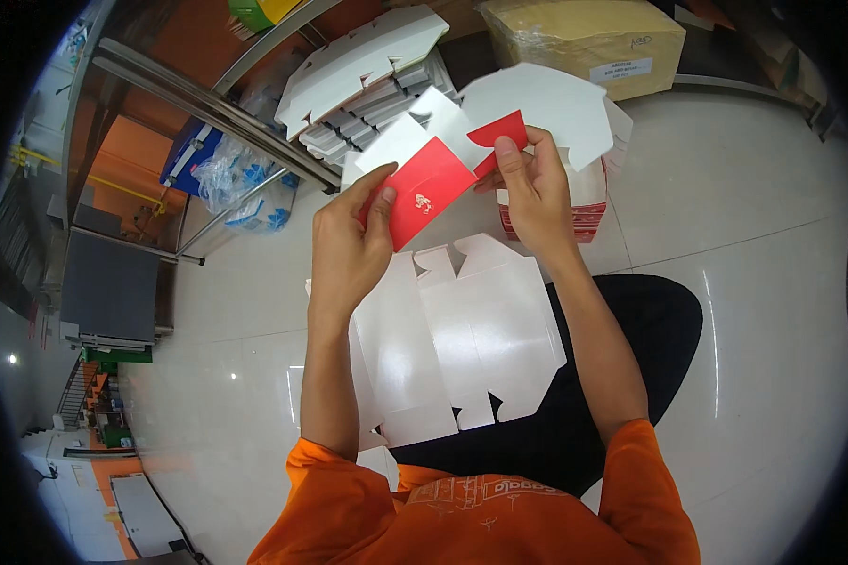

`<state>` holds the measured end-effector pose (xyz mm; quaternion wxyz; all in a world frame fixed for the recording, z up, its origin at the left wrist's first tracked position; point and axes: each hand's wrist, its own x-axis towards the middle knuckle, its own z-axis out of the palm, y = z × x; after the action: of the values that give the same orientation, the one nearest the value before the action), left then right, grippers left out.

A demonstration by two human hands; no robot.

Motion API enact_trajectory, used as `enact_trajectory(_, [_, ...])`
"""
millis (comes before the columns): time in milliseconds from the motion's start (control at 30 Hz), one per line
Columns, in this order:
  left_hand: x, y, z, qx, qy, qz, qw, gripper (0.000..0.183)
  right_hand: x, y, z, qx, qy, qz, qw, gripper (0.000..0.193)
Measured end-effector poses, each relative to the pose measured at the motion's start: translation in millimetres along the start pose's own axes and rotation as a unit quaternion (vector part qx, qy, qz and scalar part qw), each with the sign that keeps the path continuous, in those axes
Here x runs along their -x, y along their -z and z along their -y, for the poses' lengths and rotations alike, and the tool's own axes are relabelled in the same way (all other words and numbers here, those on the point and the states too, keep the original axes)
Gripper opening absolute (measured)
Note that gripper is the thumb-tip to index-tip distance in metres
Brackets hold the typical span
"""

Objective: The person assembles cardboard food containers by hand, folding and interlocking the flaps of flat templates to form open boxes and stacking them.

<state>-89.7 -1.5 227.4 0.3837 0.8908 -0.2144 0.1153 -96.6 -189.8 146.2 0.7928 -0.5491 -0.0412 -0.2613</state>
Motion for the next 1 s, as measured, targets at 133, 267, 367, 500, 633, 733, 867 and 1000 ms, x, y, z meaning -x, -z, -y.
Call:
enact_trajectory(133, [0.0, 6.3, -10.4, -0.096, -0.031, -0.020, 0.995, 0.023, 2.5, 1.9, 9.3, 0.045, 0.003, 0.039, 0.998, 0.033])
enact_trajectory(267, [0.8, 1.0, -6.4, -0.069, -0.099, -0.029, 0.992, 0.026, 3.4, 11.5, 20.8, 0.254, 0.042, 0.107, 0.960, 0.029])
enact_trajectory(367, [-3.0, -0.9, -3.0, -0.109, -0.179, -0.026, 0.978, 0.035, 8.0, 10.8, 28.4, 0.316, 0.080, 0.172, 0.930, 0.036])
enact_trajectory(500, [-6.6, -7.1, -8.2, -0.066, -0.234, -0.084, 0.966, 0.049, 12.8, 7.9, 29.5, 0.374, 0.117, 0.216, 0.894, 0.039])
enact_trajectory(633, [-9.6, 2.7, 0.6, -0.073, -0.330, -0.141, 0.930, 0.044, 9.9, 7.3, 36.1, 0.381, 0.093, 0.303, 0.869, 0.043])
enact_trajectory(733, [-19.6, 25.8, 17.4, -0.131, -0.449, -0.140, 0.873, 0.027, 1.5, 36.1, 24.1, 0.162, 0.162, 0.371, 0.900, 0.049])
enact_trajectory(867, [8.6, 15.4, 23.2, -0.102, -0.509, -0.063, 0.852, 0.010, -11.6, 63.6, 8.1, -0.101, -0.219, 0.231, 0.943, 0.059])
enact_trajectory(1000, [40.7, -11.0, 19.8, -0.138, -0.522, 0.091, 0.837, 0.013, -0.4, 39.6, 1.5, -0.378, -0.103, 0.129, 0.911, 0.064])
